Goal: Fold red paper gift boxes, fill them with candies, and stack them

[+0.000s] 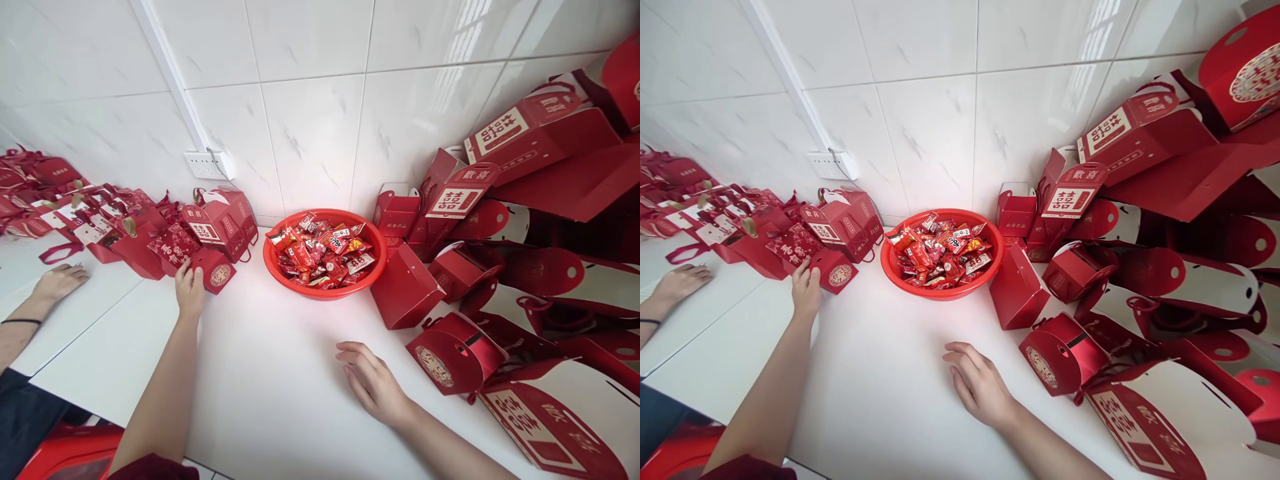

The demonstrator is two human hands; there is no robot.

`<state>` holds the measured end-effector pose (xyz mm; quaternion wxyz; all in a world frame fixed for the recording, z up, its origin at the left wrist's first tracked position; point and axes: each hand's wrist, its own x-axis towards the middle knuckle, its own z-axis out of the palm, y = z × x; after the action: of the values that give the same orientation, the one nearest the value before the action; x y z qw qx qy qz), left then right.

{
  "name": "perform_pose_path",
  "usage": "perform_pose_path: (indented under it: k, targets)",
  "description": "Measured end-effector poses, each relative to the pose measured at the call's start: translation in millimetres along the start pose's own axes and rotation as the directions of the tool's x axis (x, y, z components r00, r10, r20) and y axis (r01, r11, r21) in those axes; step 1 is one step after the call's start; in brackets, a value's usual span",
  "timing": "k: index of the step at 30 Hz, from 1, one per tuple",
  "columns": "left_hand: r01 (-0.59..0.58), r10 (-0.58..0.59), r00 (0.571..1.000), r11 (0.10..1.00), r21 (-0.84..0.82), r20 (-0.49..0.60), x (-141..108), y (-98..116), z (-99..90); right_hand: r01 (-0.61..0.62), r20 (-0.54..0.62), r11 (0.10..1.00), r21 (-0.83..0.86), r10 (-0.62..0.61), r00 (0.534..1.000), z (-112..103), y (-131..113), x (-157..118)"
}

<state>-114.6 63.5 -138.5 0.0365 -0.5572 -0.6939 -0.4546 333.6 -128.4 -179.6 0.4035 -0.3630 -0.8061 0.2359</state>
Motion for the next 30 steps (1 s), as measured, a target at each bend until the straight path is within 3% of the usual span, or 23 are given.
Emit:
perform_pose_path:
  k: [10,17,24,27,30]
  targets:
    - [-0.146,0.145,0.974,0.989,-0.006,0.177,8.1,3.6,-19.0,-0.009,0.018,0.999,0.05,0.008,1.0,0.8,0.8,-1.1]
    - [-0.135,0.098,0.96,0.983,0.126,0.263,-0.5,19.4,-32.9,0.014,0.04,1.0,0.021,-0.015,0.999,0.0,-1.0,-1.3]
    - [-0.059,0.03,0.992,0.968,0.242,0.123,-6.2,39.4,-56.5,0.002,0.026,0.999,0.036,-0.003,1.0,0.5,-2.5,0.9]
    - [-0.158,0.129,0.982,0.962,0.223,0.141,-3.7,50.1,-54.9,0.0,0.027,0.999,0.046,-0.001,1.0,1.0,-2.6,0.5]
    - [-0.32,0.269,0.935,0.922,0.219,0.233,-3.1,64.9,-44.8,-0.008,0.03,0.999,0.049,0.007,1.0,1.5,-1.9,-0.2]
